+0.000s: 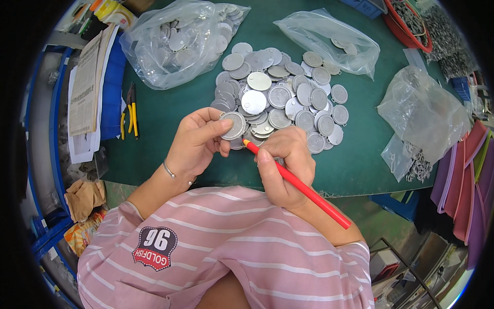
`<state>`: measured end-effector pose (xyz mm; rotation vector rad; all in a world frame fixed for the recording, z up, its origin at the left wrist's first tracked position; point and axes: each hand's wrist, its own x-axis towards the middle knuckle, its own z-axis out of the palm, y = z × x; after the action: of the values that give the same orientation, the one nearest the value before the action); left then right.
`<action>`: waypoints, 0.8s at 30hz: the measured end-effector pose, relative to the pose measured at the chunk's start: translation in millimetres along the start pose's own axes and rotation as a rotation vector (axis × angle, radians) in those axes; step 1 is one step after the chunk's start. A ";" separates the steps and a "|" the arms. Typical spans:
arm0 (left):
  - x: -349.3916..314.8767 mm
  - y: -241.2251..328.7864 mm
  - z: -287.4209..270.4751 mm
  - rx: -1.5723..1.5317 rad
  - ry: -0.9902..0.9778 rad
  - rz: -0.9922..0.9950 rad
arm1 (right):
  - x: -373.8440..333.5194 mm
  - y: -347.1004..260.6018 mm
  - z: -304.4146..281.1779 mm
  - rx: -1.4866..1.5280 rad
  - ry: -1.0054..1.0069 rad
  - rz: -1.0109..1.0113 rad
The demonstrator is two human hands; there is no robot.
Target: The person holds metal discs one by one, marking each with a red pen before returning them to a pile on the workstation.
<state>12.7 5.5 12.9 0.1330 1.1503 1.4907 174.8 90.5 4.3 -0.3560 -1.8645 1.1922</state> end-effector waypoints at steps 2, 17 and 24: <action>-0.4 0.2 1.3 0.011 0.007 0.003 | 1.6 -0.1 0.7 -0.008 -0.020 -0.027; -1.7 -0.8 7.0 0.047 0.023 0.058 | 0.4 -0.3 4.3 -0.061 -0.169 0.007; -1.0 -0.8 4.9 0.036 -0.005 0.062 | 12.0 0.3 6.5 -0.173 -0.072 -0.074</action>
<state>16.7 7.3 15.3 0.1990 1.1785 1.5238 162.7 94.4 9.3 -0.3395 -2.0317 1.0089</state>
